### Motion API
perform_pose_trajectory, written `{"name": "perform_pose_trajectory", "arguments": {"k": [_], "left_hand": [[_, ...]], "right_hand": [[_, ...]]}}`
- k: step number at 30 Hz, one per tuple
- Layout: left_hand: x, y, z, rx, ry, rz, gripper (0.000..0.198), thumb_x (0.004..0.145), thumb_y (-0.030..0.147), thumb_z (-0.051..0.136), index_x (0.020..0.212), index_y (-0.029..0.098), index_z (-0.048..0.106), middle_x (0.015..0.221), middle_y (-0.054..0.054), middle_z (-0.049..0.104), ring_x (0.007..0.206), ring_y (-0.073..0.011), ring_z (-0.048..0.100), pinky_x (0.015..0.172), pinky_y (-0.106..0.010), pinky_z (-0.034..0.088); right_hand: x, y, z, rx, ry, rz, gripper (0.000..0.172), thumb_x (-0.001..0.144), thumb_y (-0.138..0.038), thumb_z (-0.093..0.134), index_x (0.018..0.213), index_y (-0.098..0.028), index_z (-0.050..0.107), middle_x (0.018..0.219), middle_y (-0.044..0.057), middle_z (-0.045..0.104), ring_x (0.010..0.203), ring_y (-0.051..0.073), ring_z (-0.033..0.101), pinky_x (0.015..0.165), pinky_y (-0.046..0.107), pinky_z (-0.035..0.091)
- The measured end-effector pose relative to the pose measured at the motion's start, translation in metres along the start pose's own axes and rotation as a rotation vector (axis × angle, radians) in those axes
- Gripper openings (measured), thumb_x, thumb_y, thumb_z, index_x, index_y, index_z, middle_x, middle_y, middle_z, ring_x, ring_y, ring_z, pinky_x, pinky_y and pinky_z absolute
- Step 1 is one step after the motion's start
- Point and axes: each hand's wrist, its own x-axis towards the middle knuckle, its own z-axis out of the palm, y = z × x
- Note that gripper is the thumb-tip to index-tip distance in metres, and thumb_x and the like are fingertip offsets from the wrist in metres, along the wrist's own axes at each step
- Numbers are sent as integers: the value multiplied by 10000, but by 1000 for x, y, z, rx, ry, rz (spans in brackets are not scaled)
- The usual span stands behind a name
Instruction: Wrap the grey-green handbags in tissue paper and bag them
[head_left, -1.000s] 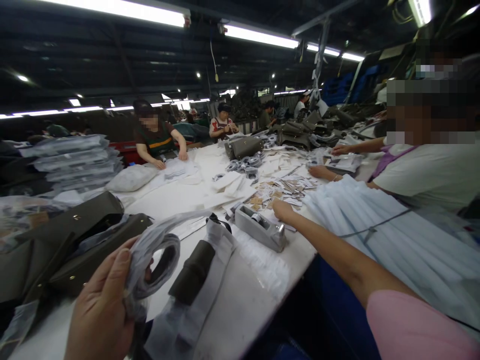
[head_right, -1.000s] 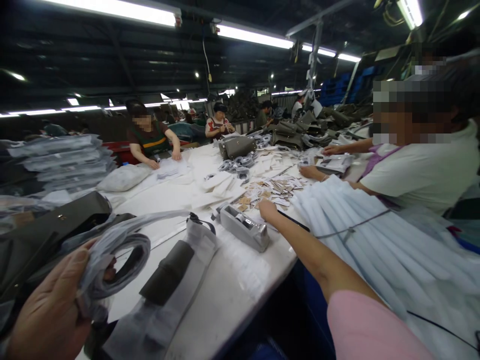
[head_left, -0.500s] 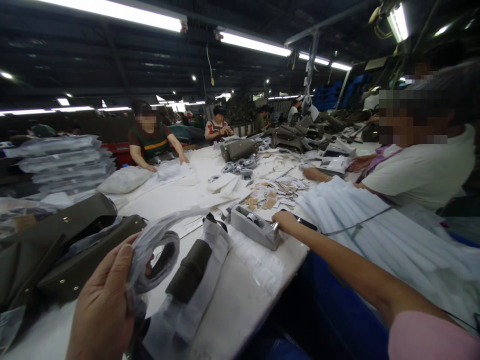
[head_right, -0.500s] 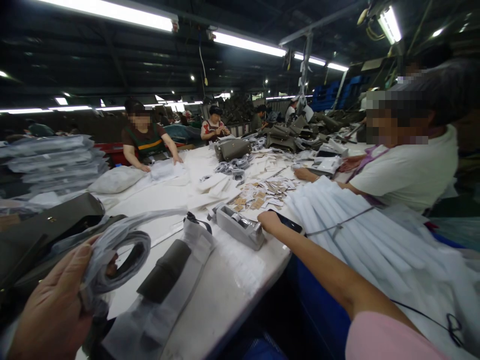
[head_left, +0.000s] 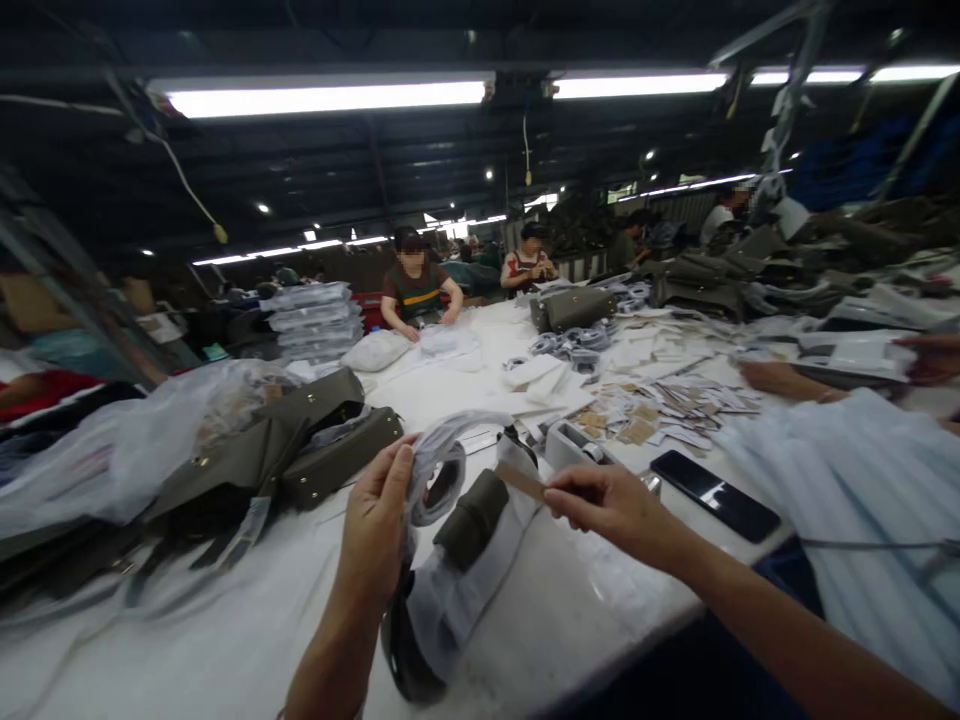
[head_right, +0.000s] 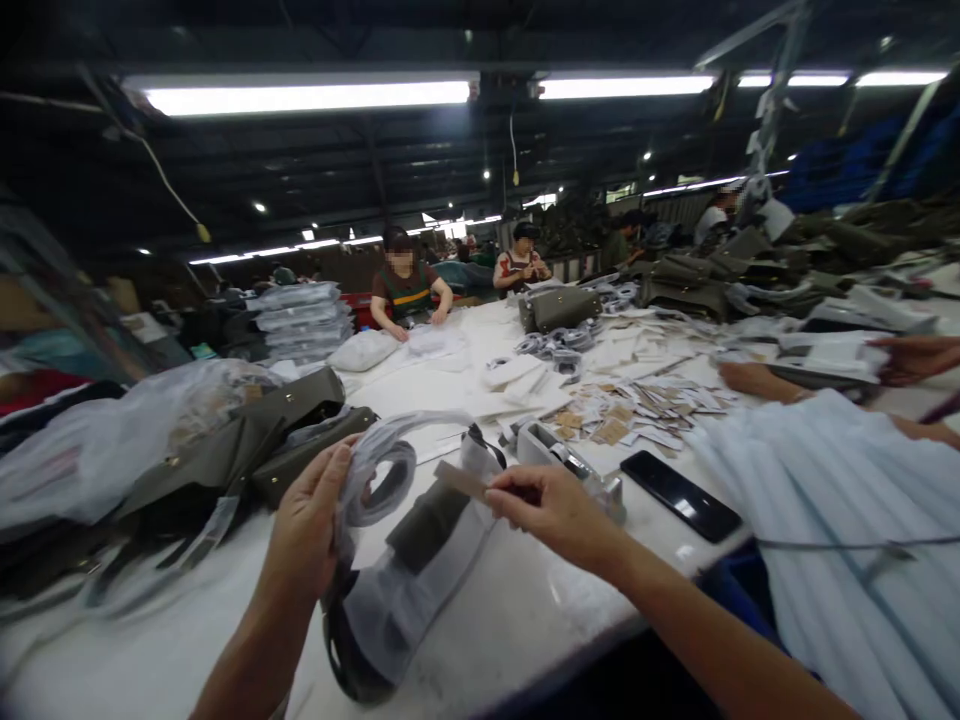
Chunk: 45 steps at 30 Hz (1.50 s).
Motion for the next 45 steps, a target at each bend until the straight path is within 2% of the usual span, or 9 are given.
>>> {"name": "perform_pose_trajectory", "arguments": {"k": [4,11,15,21,28,33,40,42,45], "left_hand": [[-8,4,0,173,-30,122,434,884,519,619,1176,205,683,1159,-70,708,1098,-236,645,850,-279,519],[-23,14,3,454,-46,263,379,912,512,563,1126,242,720,1164,-49,726,1126,-250,644,979,-335,476],[-24,14,2,518,-41,327,361,938,484,531,1141,258,727,1206,-40,719,1178,-258,631,1012,-344,468],[-26,15,-2,622,-75,425,330,976,428,499,1158,265,721,1193,-35,725,1146,-231,653,912,-285,515],[-29,7,2,705,-61,590,337,995,343,481,1229,199,676,1179,-87,722,1099,-210,671,904,-278,519],[-32,1,3,663,-39,483,344,974,380,506,1228,224,677,1212,-80,710,1148,-236,649,967,-317,501],[-34,0,13,16,44,109,876,831,442,716,1538,292,220,1060,-50,706,843,-162,687,732,-260,554],[-34,1,15,-46,59,84,892,797,432,755,1526,272,268,957,-21,699,809,-143,671,718,-235,541],[-35,-1,14,-14,81,43,656,764,438,781,1345,223,564,996,-40,709,874,-154,677,754,-228,545]], "right_hand": [[17,-24,45,4,-28,-75,223,864,-418,650,788,-235,750,660,-1,683,566,140,572,488,240,398],[45,-39,83,243,17,-116,169,809,-373,707,769,-216,753,643,-19,653,553,114,520,492,224,359],[44,-50,91,606,-60,10,215,782,-396,740,735,-186,732,588,-36,571,509,80,444,495,209,362],[24,-69,82,965,-230,170,261,735,-395,781,916,-206,775,979,50,706,918,175,600,798,266,484],[18,-72,103,927,-41,188,353,785,-464,775,1028,-208,760,1009,34,689,947,161,550,786,243,414],[16,-72,120,1059,70,209,247,751,-420,815,849,-198,766,849,7,663,852,134,543,770,228,411],[14,-70,117,969,35,168,270,794,-421,778,905,-175,760,854,10,642,757,105,479,709,214,396],[15,-68,115,925,23,160,276,795,-427,775,881,-166,752,815,1,606,699,93,420,650,210,370],[17,-64,111,865,9,130,285,802,-433,766,862,-156,734,787,-8,563,677,91,377,620,217,344]]}}
